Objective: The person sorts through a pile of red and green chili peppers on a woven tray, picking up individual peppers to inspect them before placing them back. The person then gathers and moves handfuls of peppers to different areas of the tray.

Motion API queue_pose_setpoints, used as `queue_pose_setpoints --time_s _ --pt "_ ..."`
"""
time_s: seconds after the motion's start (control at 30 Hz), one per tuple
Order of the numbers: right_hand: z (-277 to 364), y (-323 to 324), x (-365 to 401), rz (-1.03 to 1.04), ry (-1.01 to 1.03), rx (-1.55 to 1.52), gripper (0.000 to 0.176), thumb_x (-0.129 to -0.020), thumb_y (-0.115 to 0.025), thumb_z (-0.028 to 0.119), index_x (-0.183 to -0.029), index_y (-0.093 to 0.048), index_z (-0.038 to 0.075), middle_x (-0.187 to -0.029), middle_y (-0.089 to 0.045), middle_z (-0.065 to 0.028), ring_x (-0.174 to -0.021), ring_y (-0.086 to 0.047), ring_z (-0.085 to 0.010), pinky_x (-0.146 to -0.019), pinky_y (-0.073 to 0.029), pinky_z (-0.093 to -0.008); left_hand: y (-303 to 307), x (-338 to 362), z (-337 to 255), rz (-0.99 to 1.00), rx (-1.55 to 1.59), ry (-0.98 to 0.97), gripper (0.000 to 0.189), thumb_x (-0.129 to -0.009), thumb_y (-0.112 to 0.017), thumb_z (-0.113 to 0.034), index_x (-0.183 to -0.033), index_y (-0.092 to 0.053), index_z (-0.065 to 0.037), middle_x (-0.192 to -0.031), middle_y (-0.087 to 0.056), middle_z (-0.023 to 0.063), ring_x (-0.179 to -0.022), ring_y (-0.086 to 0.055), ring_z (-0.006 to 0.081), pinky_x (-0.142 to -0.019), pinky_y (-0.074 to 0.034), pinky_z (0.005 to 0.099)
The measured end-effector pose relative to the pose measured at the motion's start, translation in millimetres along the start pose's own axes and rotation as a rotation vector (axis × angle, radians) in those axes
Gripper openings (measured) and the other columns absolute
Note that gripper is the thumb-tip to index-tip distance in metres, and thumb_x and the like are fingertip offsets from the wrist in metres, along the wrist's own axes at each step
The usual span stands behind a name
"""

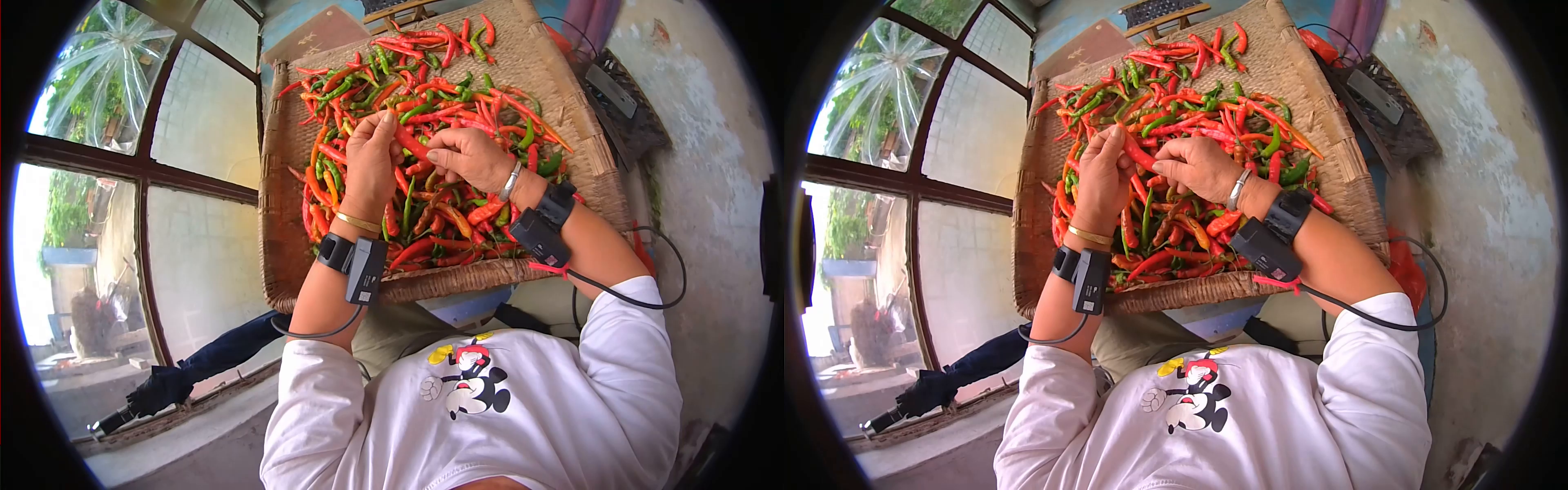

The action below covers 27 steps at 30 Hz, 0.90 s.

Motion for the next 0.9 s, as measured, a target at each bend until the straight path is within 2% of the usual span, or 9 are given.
queue_pose_setpoints --time_s 0.17,0.37,0.47,0.63,0.7,0.73,0.77,0.83,0.9 --pt "10 7 3 -0.128 0.068 0.008 0.016 -0.08 -0.06 0.017 -0.083 -0.058 0.002 -0.062 -0.054 0.0006 -0.05 -0.047 -0.0032 -0.043 -0.039 -0.0186 7 -3 13 -0.063 0.058 0.162 0.009 -0.086 -0.052 -0.018 -0.085 -0.051 -0.009 -0.063 -0.046 -0.0054 -0.05 -0.042 0.0027 -0.043 -0.036 0.0167" --pt "7 6 1 0.019 0.061 -0.059 0.02 -0.084 -0.054 0.018 -0.095 -0.056 0.002 -0.065 -0.055 0.0014 -0.052 -0.049 -0.0028 -0.044 -0.04 -0.0163 11 -4 24 -0.122 -0.026 0.278 0.011 -0.087 -0.049 -0.021 -0.085 -0.05 -0.01 -0.063 -0.046 -0.0053 -0.05 -0.044 0.0036 -0.043 -0.037 0.0178" --pt "0 28 -5 -0.203 -0.11 -0.191 0.021 -0.087 -0.048 0.019 -0.099 -0.055 0.002 -0.066 -0.057 0.0007 -0.051 -0.05 -0.0032 -0.044 -0.041 -0.0173 7 -1 20 -0.136 -0.082 0.279 0.013 -0.087 -0.048 -0.021 -0.087 -0.051 -0.009 -0.067 -0.05 -0.0038 -0.051 -0.044 0.0041 -0.044 -0.038 0.0183" --pt "-18 86 -24 -0.436 0.086 -0.363 0.03 -0.087 -0.048 0.021 -0.112 -0.047 0.004 -0.085 -0.058 -0.005 -0.073 -0.055 -0.0091 -0.061 -0.045 -0.0229 4 0 28 -0.084 -0.246 0.259 0.027 -0.086 -0.05 -0.024 -0.106 -0.052 -0.005 -0.075 -0.055 -0.0015 -0.056 -0.047 0.0053 -0.048 -0.04 0.0184" --pt "-20 101 -26 -0.505 0.21 -0.492 0.036 -0.087 -0.049 0.022 -0.117 -0.043 0.004 -0.094 -0.058 -0.0081 -0.083 -0.056 -0.0127 -0.068 -0.046 -0.0261 -1 1 31 0.058 -0.445 0.167 0.026 -0.086 -0.05 -0.022 -0.1 -0.053 -0.001 -0.072 -0.053 0.0001 -0.056 -0.048 0.0063 -0.048 -0.04 0.0197" --pt "-22 109 -25 -0.637 0.169 -0.34 0.044 -0.086 -0.05 0.022 -0.122 -0.035 0.001 -0.096 -0.057 -0.0105 -0.088 -0.055 -0.0183 -0.073 -0.045 -0.0298 2 -2 36 0.081 -0.662 0.077 0.026 -0.082 -0.055 -0.02 -0.098 -0.055 0.0 -0.073 -0.056 0.0045 -0.06 -0.054 0.0139 -0.051 -0.045 0.0264" --pt "-24 116 -24 -0.766 0.126 -0.186 0.054 -0.085 -0.052 0.022 -0.126 -0.028 -0.002 -0.099 -0.056 -0.0128 -0.093 -0.054 -0.024 -0.078 -0.045 -0.0334 5 -2 40 0.081 -0.663 0.076 0.026 -0.082 -0.055 -0.02 -0.098 -0.055 0.0 -0.073 -0.056 0.0045 -0.06 -0.054 0.0139 -0.051 -0.045 0.0264" --pt "-22 117 -23 -0.823 0.135 0.014 0.053 -0.083 -0.054 0.023 -0.124 -0.033 -0.004 -0.1 -0.056 -0.0138 -0.092 -0.055 -0.025 -0.08 -0.044 -0.0335 -9 6 28 0.228 -1.323 -0.494 0.024 -0.075 -0.06 -0.017 -0.092 -0.058 -0.002 -0.077 -0.058 0.011 -0.066 -0.058 0.024 -0.058 -0.047 0.0346" --pt "-19 106 -25 -0.647 0.155 0.181 0.04 -0.084 -0.052 0.021 -0.119 -0.045 0.003 -0.103 -0.055 -0.012 -0.095 -0.053 -0.0187 -0.08 -0.042 -0.0282 -11 10 30 0.245 -1.37 -0.419 0.024 -0.07 -0.062 -0.019 -0.089 -0.059 -0.003 -0.081 -0.058 0.0145 -0.071 -0.057 0.031 -0.063 -0.046 0.0399"
Point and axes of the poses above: each hand's wrist, its own x-axis away from the middle knuckle, its own y-axis out of the back of the hand, z = x × y, the point moved 3 cm from there along -x, towards the middle knuckle
